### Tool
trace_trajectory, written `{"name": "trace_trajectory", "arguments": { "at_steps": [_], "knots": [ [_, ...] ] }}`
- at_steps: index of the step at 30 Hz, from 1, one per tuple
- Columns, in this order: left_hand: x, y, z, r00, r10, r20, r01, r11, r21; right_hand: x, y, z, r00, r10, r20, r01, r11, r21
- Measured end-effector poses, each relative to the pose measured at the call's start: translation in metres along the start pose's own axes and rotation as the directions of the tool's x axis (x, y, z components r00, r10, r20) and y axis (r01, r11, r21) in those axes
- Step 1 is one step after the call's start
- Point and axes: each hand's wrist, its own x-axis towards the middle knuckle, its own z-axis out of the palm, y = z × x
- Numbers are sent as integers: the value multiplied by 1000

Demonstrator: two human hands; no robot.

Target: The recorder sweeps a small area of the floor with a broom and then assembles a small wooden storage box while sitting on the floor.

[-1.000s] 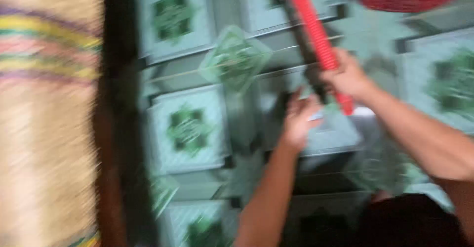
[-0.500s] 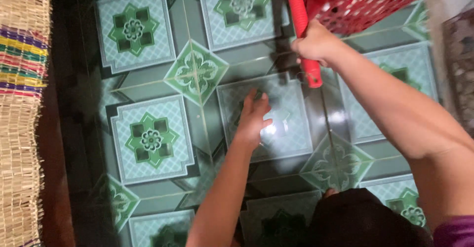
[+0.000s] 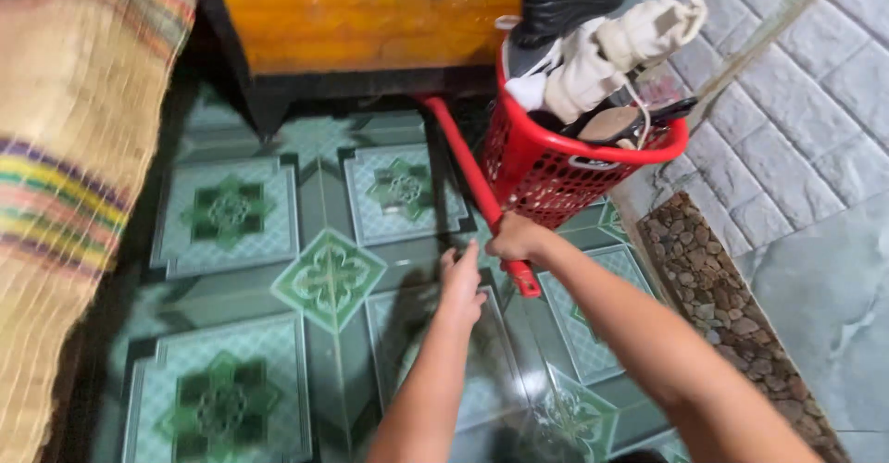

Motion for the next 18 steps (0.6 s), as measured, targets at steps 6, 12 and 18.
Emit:
{"name": "trace_trajectory", "arguments": {
  "at_steps": [6,12,18],
  "knots": [
    [1,-7,7,999,2,42,1,998,-56,-67,-7,-59,992,50,115,-74,974,212],
    [-27,10,-23,999,-39,15,39,999,23,-34,14,-28,982,-36,185,13,992,125],
    [-25,12,-47,998,42,56,-35,992,-118,-115,-26,60,962,-110,251,3,920,392]
  ]
}}
